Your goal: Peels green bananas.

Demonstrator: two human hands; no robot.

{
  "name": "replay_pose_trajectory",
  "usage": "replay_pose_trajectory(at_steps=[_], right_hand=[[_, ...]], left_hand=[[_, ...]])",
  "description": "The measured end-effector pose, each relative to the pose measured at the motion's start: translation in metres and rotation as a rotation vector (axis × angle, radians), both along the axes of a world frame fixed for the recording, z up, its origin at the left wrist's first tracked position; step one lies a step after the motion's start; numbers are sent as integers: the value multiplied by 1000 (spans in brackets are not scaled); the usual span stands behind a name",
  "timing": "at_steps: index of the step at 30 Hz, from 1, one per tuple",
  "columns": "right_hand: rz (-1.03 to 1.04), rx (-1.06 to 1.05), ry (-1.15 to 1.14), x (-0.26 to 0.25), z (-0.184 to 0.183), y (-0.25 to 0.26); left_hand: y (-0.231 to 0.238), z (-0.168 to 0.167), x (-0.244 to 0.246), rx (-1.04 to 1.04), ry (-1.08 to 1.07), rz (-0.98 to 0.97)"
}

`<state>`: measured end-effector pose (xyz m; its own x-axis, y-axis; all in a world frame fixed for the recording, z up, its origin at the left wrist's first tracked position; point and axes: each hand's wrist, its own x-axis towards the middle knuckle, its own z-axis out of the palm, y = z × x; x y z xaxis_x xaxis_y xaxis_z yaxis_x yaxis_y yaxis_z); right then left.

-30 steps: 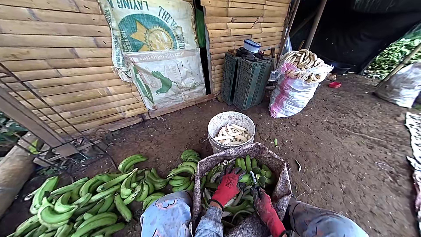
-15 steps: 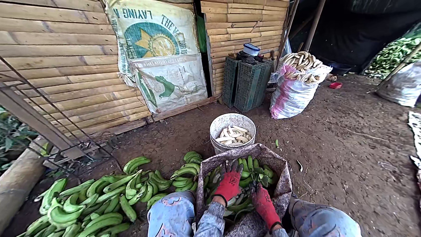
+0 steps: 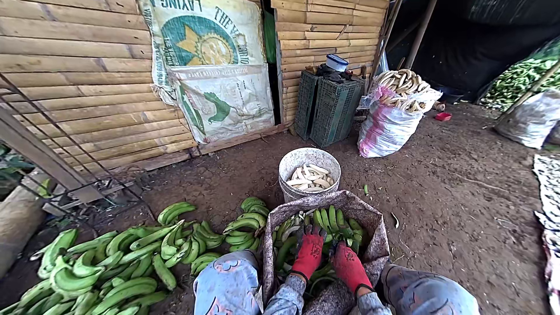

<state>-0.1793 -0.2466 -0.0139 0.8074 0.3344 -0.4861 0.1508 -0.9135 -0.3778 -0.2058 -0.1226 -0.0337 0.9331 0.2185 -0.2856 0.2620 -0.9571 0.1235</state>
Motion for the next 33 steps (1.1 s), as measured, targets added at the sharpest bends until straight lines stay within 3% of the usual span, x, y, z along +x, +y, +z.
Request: replay_pose_trajectory(at_steps=[7, 11, 16, 22, 26, 29, 31, 33], right_hand=[[60, -53, 48, 7, 15, -9], [11, -100, -24, 0, 2, 1], [84, 62, 77, 11, 8, -28], [75, 162, 88, 10, -10, -36], [81, 41, -24, 10, -41, -26], [53, -37, -29, 2, -25, -20], [80, -22, -40, -3, -5, -19], [120, 42, -124, -9, 20, -18]], left_hand=[[-3, -4, 7, 31, 26, -57], [-11, -11, 2, -76, 23, 39], [6, -10, 0, -215, 1, 145], [25, -8, 2, -306, -33, 136], [25, -7, 1, -357, -11, 150], [26, 13, -8, -332, 134, 114], [27, 32, -21, -203, 269, 81], [28, 36, -27, -149, 271, 116]])
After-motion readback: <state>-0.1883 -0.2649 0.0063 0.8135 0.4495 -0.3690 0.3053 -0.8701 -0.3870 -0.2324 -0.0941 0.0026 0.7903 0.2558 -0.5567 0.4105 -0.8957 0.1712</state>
